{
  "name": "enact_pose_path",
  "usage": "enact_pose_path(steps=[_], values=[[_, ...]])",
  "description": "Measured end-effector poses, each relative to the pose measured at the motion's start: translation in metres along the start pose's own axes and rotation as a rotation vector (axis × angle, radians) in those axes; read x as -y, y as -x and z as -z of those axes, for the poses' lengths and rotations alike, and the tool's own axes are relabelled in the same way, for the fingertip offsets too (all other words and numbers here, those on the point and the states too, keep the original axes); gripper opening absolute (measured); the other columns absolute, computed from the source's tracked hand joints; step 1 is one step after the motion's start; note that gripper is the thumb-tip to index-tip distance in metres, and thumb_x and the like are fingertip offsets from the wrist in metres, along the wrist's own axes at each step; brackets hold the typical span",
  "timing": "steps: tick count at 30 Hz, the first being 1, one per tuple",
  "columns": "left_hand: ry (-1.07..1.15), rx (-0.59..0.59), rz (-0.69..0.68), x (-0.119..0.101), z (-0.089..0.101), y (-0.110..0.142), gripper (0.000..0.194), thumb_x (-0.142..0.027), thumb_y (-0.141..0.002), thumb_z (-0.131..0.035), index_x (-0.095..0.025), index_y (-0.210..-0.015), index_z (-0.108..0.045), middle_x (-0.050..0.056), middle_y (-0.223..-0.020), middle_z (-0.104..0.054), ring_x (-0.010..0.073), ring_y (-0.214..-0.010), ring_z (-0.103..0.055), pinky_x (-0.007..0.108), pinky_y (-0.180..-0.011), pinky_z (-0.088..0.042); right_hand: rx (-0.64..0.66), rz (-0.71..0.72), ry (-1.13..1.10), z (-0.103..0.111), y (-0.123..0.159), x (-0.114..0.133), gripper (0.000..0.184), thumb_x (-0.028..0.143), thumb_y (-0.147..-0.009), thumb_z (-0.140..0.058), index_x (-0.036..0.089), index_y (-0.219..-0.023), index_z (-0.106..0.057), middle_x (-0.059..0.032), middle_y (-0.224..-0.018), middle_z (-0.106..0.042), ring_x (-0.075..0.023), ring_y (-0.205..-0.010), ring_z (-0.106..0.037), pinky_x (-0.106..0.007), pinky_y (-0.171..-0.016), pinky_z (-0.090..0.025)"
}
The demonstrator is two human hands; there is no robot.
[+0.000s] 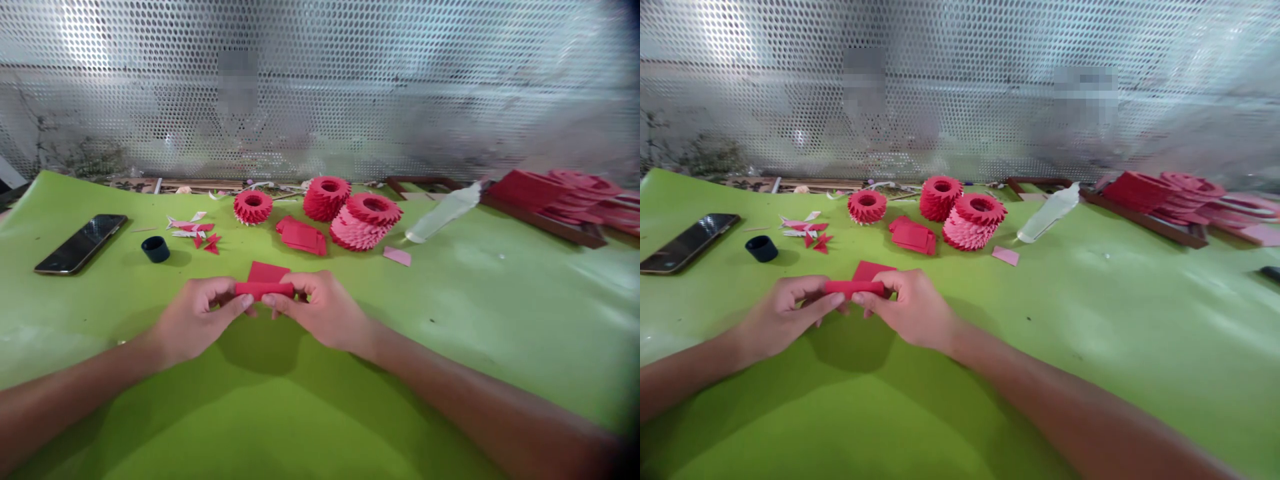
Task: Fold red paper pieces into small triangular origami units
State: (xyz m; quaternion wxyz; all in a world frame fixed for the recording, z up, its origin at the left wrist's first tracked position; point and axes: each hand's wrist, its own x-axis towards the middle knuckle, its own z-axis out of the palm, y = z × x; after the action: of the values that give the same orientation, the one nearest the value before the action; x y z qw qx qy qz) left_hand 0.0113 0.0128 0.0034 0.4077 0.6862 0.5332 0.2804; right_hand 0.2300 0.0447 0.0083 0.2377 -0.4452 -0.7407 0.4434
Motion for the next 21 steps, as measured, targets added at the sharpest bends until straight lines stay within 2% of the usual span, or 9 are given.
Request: enact_pose_path(steps=[4,9,13,21], values=[[-0.019,-0.036,-0.020,0.0011,0.0001,-0.0005,0.046,-0.059,-0.092,-0.055,-0.018,-0.083,-0.072,0.002,-0.066,-0.065,0.0125,-0.051,-0.049,0.021,-0.043,-0.031,-0.003,0.007,-0.007,-0.0010,0.0006,-0.0006,0.039,0.053,-0.087,-0.066,0.016,-0.075,-0.071,0.0016,-0.061,-0.057,-0.0084,-0.049,-0.043,-0.022,-0.044,-0.027],[-0.068,-0.096,-0.022,0.0006,-0.0005,-0.0012,0.042,-0.056,-0.093,-0.055,-0.020,-0.085,-0.076,0.002,-0.065,-0.067,0.0135,-0.050,-0.049,0.023,-0.042,-0.029,0.013,0.024,-0.046,-0.0013,0.0021,0.0003,0.039,0.053,-0.088,-0.066,0.016,-0.076,-0.073,0.0020,-0.060,-0.057,-0.0072,-0.047,-0.041,-0.022,-0.043,-0.026],[-0.067,-0.093,0.021,-0.0019,-0.0006,-0.0004,0.043,-0.056,-0.092,-0.054,-0.021,-0.088,-0.077,0.003,-0.067,-0.068,0.0134,-0.048,-0.047,0.024,-0.042,-0.027,0.023,0.009,-0.073,-0.0012,0.0025,0.0016,0.036,0.050,-0.085,-0.072,0.015,-0.074,-0.072,0.0034,-0.058,-0.056,-0.0059,-0.044,-0.038,-0.021,-0.041,-0.023],[-0.029,-0.076,0.049,-0.0043,0.0011,0.0012,0.046,-0.059,-0.091,-0.053,-0.019,-0.090,-0.076,-0.001,-0.054,-0.056,0.0116,-0.043,-0.041,0.022,-0.038,-0.024,0.009,0.002,-0.076,-0.0025,0.0029,0.0013,0.036,0.050,-0.083,-0.074,0.015,-0.072,-0.072,0.0036,-0.056,-0.054,-0.0059,-0.043,-0.038,-0.021,-0.041,-0.023]])
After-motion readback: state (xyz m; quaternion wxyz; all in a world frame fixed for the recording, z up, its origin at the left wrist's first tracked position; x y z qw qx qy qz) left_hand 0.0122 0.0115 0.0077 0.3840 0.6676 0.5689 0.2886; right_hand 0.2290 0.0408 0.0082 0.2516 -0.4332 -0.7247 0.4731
